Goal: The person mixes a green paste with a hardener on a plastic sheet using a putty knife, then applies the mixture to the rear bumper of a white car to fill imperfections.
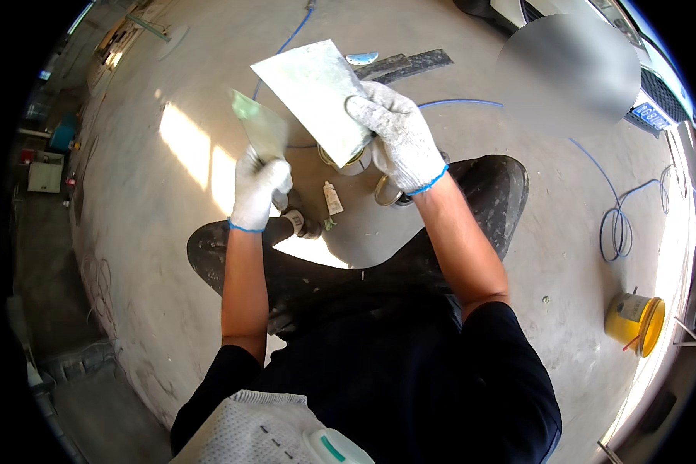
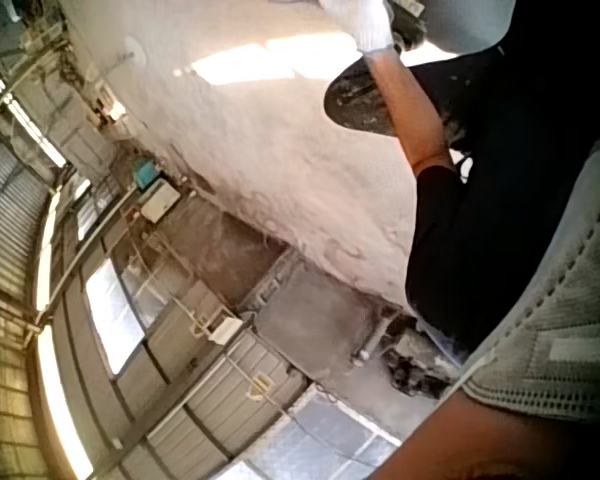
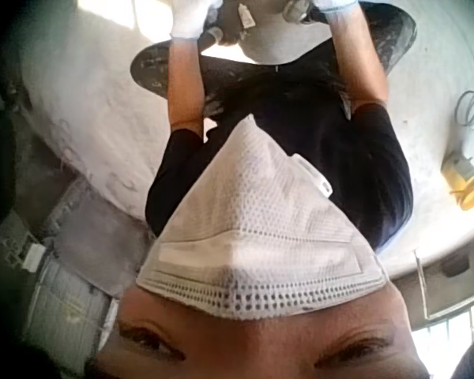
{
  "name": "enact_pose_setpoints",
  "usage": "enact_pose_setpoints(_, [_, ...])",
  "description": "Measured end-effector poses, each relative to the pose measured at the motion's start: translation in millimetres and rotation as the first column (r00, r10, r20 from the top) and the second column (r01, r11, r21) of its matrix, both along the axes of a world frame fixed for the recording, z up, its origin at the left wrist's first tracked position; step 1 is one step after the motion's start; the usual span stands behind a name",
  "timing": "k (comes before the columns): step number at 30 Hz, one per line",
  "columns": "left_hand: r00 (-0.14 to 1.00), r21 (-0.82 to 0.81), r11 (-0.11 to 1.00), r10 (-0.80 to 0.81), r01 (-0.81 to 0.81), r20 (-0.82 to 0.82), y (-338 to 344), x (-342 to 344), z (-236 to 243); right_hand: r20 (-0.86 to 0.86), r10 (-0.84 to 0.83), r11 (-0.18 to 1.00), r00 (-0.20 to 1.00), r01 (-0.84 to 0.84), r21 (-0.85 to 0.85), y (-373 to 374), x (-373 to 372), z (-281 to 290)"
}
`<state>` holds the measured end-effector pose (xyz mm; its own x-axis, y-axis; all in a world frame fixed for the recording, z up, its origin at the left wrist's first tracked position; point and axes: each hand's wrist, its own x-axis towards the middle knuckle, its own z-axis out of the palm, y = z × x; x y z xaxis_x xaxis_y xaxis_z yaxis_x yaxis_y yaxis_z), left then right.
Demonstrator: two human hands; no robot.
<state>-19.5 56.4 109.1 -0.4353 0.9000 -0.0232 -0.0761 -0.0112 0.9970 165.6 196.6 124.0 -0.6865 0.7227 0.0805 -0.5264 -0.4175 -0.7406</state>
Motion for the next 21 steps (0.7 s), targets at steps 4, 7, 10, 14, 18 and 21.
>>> enact_pose_setpoints(4, [1.0, -0.01, 1.0, -0.021, 0.022, 0.018, -2, -5, -9, 0.018, 0.142, 0.99, 0.99, -0.142, -0.001, 4, -1, -13])
enact_pose_setpoints(7, [0.974, -0.002, 0.997, 0.07, -0.071, 0.215, 0, -22, -16, 0.363, -0.181, 0.959, 0.914, 0.083, 0.271, -1, 8, -16])
enact_pose_setpoints(10, [0.998, -0.127, 0.991, 0.031, -0.037, -0.051, 9, -4, -4, 0.268, -0.491, 0.817, 0.829, 0.333, 0.47, -17, -2, -9])
enact_pose_setpoints(14, [0.996, -0.122, 0.992, 0.012, -0.022, -0.085, 7, 7, -2, 0.227, -0.5, 0.72, 0.836, 0.255, 0.646, -26, -2, -15])
enact_pose_setpoints(18, [0.99, -0.05, 0.998, 0.046, -0.039, 0.136, 5, -15, -17, 0.292, -0.492, 0.666, 0.82, 0.139, 0.733, -22, 0, -25])
enact_pose_setpoints(21, [0.994, -0.169, 0.981, 0.105, -0.099, 0.027, 7, -2, -2, 0.195, -0.514, 0.777, 0.835, 0.358, 0.518, -23, -7, -24])
